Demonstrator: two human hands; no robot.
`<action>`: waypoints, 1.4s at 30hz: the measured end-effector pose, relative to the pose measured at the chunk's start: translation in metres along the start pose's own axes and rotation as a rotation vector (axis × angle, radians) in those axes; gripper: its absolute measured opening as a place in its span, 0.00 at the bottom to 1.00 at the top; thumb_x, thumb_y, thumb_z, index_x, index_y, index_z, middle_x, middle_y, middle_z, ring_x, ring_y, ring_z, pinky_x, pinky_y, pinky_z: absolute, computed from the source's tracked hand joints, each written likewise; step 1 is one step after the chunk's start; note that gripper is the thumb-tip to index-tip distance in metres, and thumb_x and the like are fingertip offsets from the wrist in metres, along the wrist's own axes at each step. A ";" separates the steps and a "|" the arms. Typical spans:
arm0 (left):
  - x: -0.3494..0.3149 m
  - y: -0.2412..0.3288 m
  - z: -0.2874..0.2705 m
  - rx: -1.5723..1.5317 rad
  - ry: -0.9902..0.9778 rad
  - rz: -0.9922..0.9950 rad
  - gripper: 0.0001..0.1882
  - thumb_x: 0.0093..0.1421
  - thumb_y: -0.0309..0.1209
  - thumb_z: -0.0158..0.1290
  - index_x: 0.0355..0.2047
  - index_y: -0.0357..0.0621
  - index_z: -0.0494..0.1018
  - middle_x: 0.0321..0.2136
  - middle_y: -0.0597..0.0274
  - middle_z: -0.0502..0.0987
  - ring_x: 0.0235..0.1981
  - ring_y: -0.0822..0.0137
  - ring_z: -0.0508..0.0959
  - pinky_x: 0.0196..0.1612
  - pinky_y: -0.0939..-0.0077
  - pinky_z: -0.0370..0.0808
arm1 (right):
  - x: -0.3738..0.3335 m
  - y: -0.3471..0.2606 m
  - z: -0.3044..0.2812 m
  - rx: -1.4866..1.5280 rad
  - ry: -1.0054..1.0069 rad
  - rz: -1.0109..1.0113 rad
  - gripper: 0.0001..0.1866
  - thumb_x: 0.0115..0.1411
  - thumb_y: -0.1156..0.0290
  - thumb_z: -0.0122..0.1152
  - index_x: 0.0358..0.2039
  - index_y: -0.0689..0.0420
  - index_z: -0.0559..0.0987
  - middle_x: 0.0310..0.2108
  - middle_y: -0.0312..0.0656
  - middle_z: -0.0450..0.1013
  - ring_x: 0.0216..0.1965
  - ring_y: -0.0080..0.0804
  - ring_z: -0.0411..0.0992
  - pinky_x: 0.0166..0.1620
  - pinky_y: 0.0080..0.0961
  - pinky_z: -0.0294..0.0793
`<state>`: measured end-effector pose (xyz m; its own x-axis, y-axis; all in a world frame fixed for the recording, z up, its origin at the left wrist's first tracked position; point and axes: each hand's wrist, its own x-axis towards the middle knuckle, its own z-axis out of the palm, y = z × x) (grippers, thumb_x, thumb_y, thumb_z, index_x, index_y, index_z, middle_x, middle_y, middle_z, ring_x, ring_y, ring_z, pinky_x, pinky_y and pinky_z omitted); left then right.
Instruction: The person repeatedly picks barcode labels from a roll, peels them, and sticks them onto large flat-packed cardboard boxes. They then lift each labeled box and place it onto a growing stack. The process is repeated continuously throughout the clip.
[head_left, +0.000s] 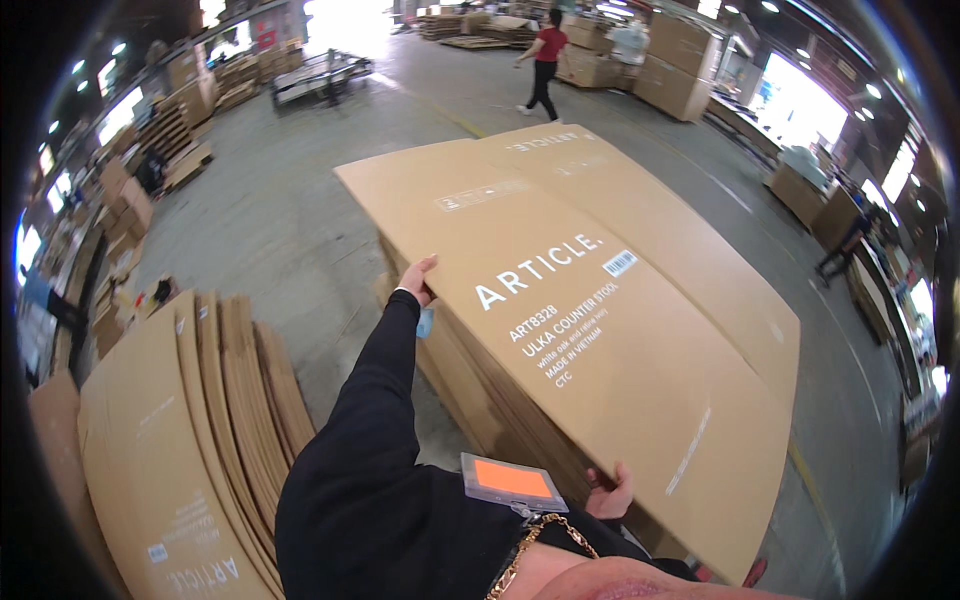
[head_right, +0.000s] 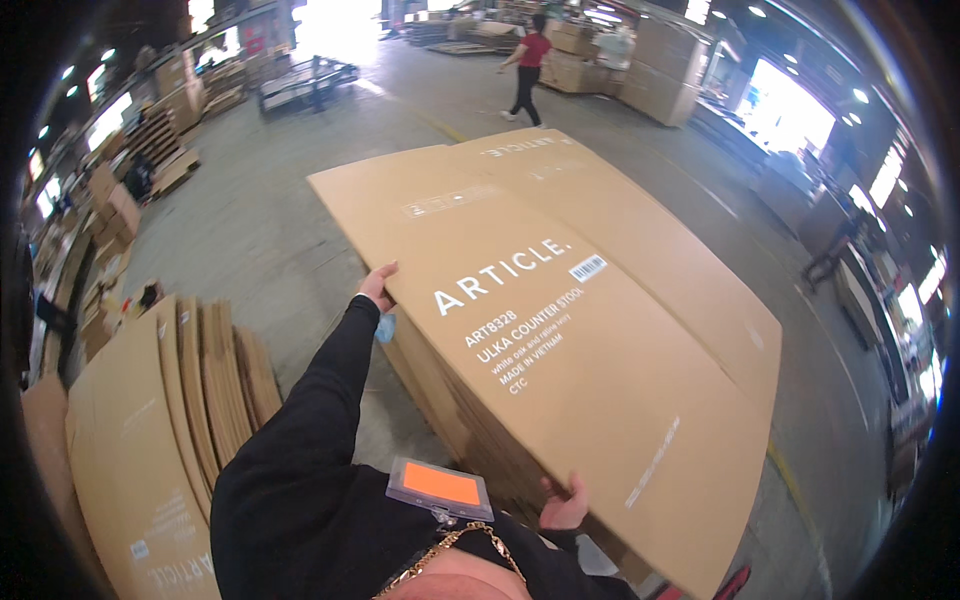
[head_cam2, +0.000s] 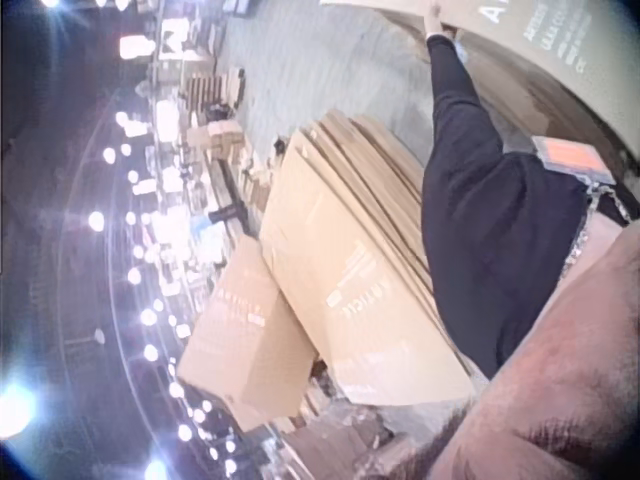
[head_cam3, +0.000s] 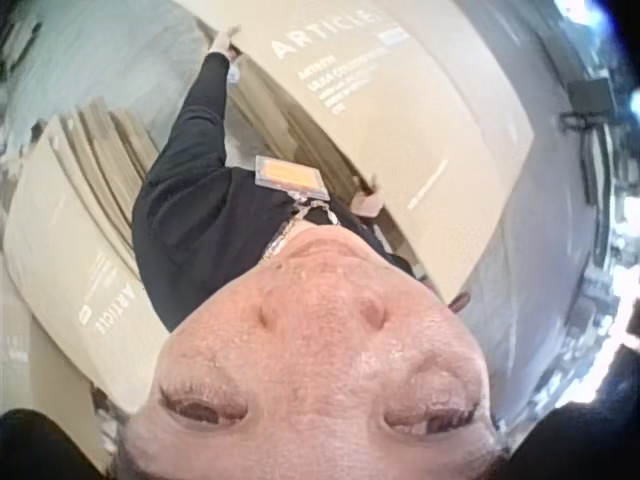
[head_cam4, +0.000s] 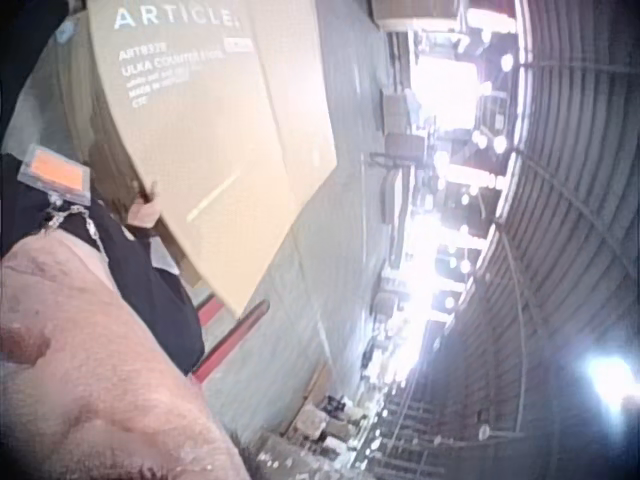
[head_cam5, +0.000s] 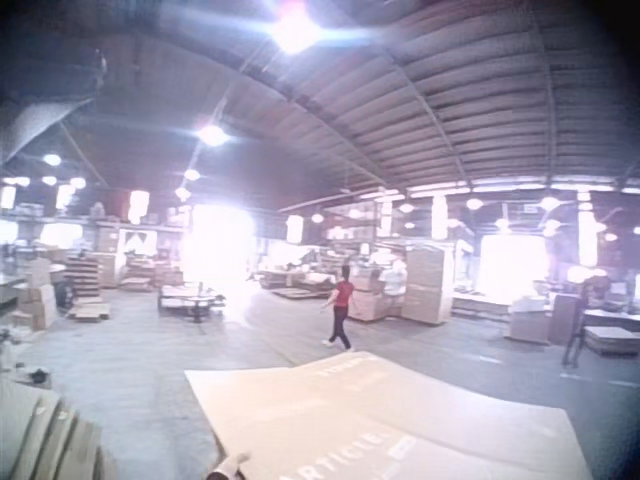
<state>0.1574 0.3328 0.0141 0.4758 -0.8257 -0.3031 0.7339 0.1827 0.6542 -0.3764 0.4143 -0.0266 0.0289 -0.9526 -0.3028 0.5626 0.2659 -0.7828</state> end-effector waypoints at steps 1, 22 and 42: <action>0.002 0.006 -0.004 -0.063 -0.063 0.004 0.15 0.65 0.33 0.49 0.49 0.41 0.70 0.46 0.53 0.78 0.46 0.57 0.79 0.51 0.58 0.77 | -0.006 0.007 -0.004 0.068 -0.055 0.040 0.23 0.64 0.58 0.55 0.57 0.50 0.68 0.52 0.39 0.71 0.49 0.39 0.72 0.42 0.44 0.79; -0.291 0.184 0.054 0.044 -0.127 0.807 0.18 0.52 0.22 0.54 0.44 0.33 0.69 0.37 0.54 0.77 0.35 0.60 0.81 0.36 0.61 0.83 | -0.027 -0.167 0.069 0.179 -1.029 0.232 0.32 0.65 0.62 0.54 0.63 0.68 0.61 0.62 0.53 0.63 0.64 0.43 0.60 0.68 0.36 0.56; -0.805 -0.107 -0.231 -0.636 1.408 1.674 0.19 0.61 0.29 0.52 0.52 0.36 0.67 0.50 0.53 0.74 0.53 0.57 0.73 0.58 0.57 0.69 | -0.295 0.337 0.435 -0.467 -1.609 1.223 0.20 0.60 0.70 0.54 0.53 0.56 0.70 0.50 0.40 0.73 0.50 0.37 0.72 0.51 0.40 0.74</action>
<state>-0.1921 1.1015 0.0283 0.3448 0.9118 -0.2229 -0.6757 0.4059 0.6154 0.1644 0.7203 0.0352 0.8232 0.5230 -0.2209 -0.4999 0.4835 -0.7186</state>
